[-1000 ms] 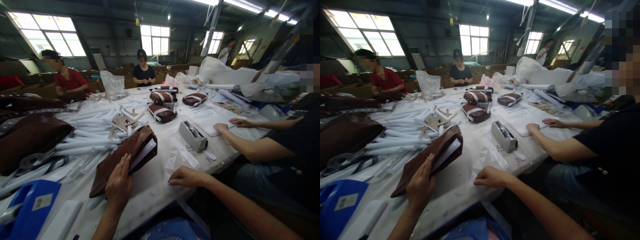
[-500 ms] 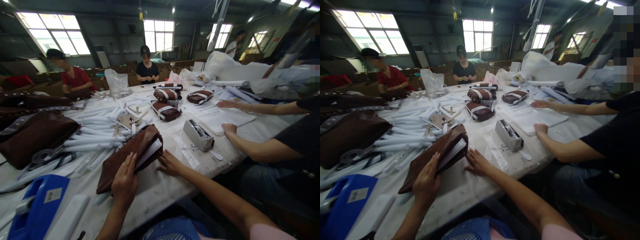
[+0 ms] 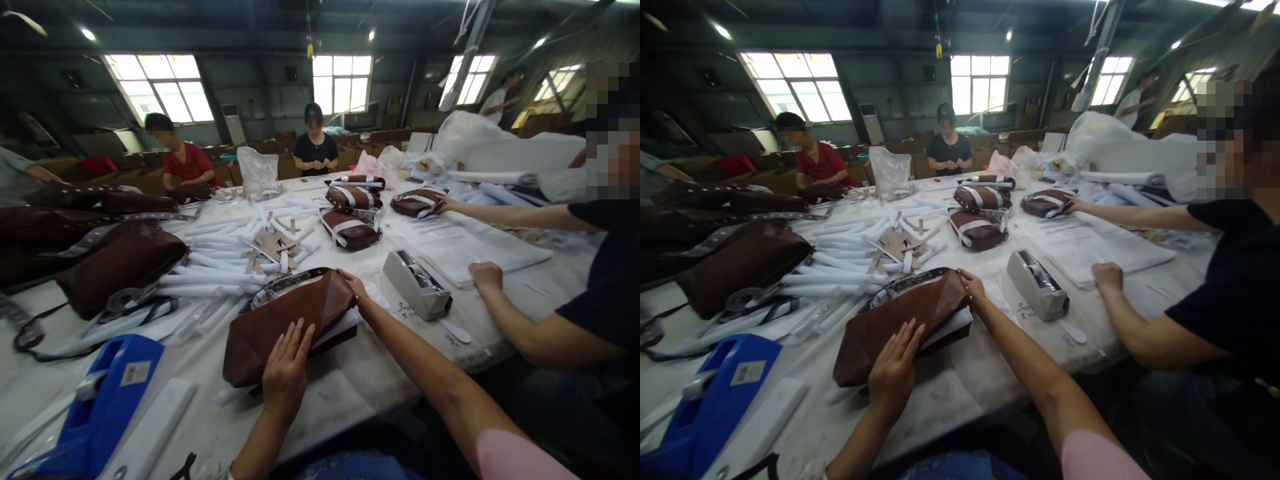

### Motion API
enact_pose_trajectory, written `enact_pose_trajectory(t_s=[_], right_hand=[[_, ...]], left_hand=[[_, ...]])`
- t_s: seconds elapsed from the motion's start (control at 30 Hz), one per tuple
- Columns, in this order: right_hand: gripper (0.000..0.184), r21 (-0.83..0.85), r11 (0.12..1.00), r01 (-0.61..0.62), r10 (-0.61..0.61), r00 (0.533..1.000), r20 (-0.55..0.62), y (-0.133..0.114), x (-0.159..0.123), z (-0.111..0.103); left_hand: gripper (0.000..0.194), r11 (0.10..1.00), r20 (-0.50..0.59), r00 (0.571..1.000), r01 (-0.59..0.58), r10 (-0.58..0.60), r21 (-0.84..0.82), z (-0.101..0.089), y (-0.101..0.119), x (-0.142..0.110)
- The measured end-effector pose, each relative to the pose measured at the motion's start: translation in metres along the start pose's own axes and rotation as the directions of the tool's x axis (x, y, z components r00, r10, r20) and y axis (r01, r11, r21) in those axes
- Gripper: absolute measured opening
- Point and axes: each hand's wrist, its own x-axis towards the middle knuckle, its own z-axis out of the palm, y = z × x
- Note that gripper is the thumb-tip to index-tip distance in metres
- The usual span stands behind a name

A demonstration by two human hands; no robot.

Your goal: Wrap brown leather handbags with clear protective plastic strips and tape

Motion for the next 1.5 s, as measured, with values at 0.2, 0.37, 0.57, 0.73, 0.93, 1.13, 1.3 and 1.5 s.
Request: enact_pose_trajectory(t_s=[0.2,0.37,0.57,0.73,0.93,1.13,1.3,1.5], right_hand=[[0.028,-0.449,0.878,0.165,-0.104,0.982,0.157,-0.026,0.012,-0.022],[0.008,-0.798,0.524,0.299,0.064,0.92,0.386,-0.036,0.023,0.017],[0.025,-0.903,0.144,0.405,0.208,0.88,0.428,-0.043,0.041,0.046],[0.029,-0.847,0.046,0.53,0.206,0.824,0.527,-0.047,0.046,0.045],[0.015,-0.808,0.134,0.574,0.074,0.807,0.586,-0.052,0.052,0.038],[0.021,-0.756,0.284,0.59,-0.145,0.806,0.574,-0.093,0.047,0.029],[0.022,-0.676,0.428,0.6,-0.291,0.8,0.525,-0.127,0.006,0.015],[0.013,-0.444,0.628,0.639,-0.441,0.762,0.473,-0.13,-0.083,-0.017]], left_hand=[[0.068,0.998,0.062,0.997,-0.054,0.053,0.015,0.031,0.024,-0.026],[0.064,0.999,0.063,0.997,-0.048,0.047,0.014,0.039,0.031,-0.026],[0.06,0.999,0.024,0.999,-0.031,0.031,0.013,0.039,0.029,-0.027],[0.057,0.999,-0.001,0.999,-0.04,0.04,0.019,0.041,0.03,-0.028],[0.056,0.999,0.018,0.999,-0.034,0.034,0.003,0.041,0.029,-0.028],[0.06,0.999,0.052,0.998,-0.039,0.04,-0.01,0.036,0.027,-0.028],[0.06,0.999,0.078,0.996,-0.047,0.048,-0.016,0.033,0.027,-0.027],[0.061,0.998,0.092,0.994,-0.061,0.062,-0.019,0.033,0.026,-0.027]])
